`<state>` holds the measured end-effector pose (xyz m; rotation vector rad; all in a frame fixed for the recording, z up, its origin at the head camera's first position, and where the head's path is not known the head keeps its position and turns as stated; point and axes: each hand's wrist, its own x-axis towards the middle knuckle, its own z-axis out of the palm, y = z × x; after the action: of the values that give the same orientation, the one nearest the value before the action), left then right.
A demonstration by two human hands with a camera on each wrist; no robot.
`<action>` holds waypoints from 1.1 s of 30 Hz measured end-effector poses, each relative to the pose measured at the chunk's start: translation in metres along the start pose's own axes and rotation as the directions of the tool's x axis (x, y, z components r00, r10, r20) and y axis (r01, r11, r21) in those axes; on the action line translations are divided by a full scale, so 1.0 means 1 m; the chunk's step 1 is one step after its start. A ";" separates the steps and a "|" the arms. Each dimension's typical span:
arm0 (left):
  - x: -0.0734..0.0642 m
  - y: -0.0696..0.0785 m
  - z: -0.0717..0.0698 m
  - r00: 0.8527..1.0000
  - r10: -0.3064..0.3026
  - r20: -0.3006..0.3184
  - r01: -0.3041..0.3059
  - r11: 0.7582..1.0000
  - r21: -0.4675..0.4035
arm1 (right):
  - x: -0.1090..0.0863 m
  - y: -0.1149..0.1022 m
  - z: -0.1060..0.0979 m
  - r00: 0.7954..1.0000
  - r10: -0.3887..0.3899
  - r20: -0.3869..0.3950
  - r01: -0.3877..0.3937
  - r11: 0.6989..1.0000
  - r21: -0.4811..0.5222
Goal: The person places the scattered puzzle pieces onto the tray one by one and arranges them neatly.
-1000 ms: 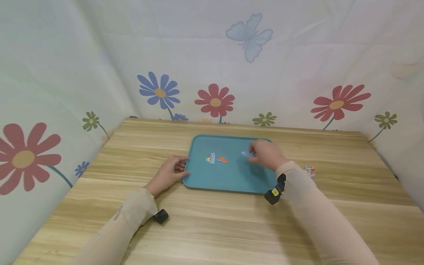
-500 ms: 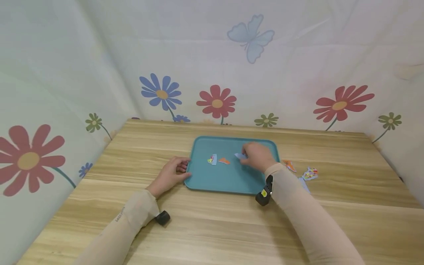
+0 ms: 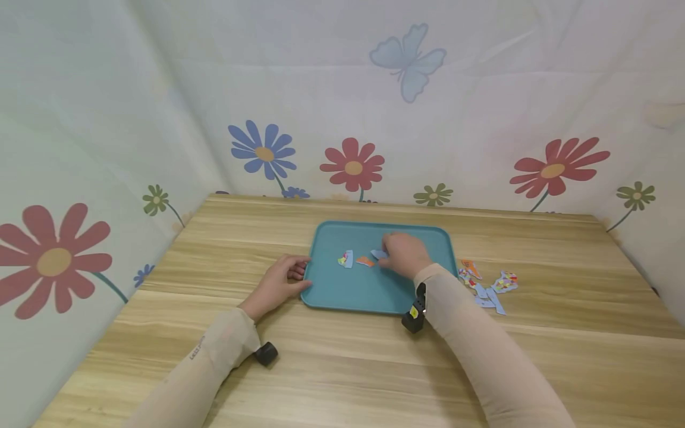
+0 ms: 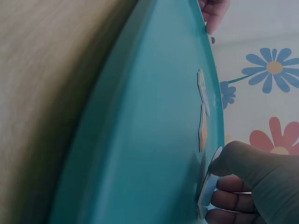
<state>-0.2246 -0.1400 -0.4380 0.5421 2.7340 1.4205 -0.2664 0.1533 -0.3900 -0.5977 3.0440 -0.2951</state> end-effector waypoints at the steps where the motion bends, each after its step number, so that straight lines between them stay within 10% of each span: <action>1: 0.000 0.000 0.000 1.000 0.000 0.000 0.000 1.000 -0.001 | 0.001 -0.001 0.000 1.000 -0.001 0.003 0.001 1.000 -0.001; 33: 0.001 -0.001 0.001 1.000 0.006 -0.002 -0.006 1.000 0.002 | -0.016 -0.009 -0.022 0.999 -0.049 -0.020 0.048 0.999 -0.025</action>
<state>-0.2257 -0.1395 -0.4388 0.5490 2.7379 1.4211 -0.2498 0.1551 -0.3671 -0.6747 3.0612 -0.2673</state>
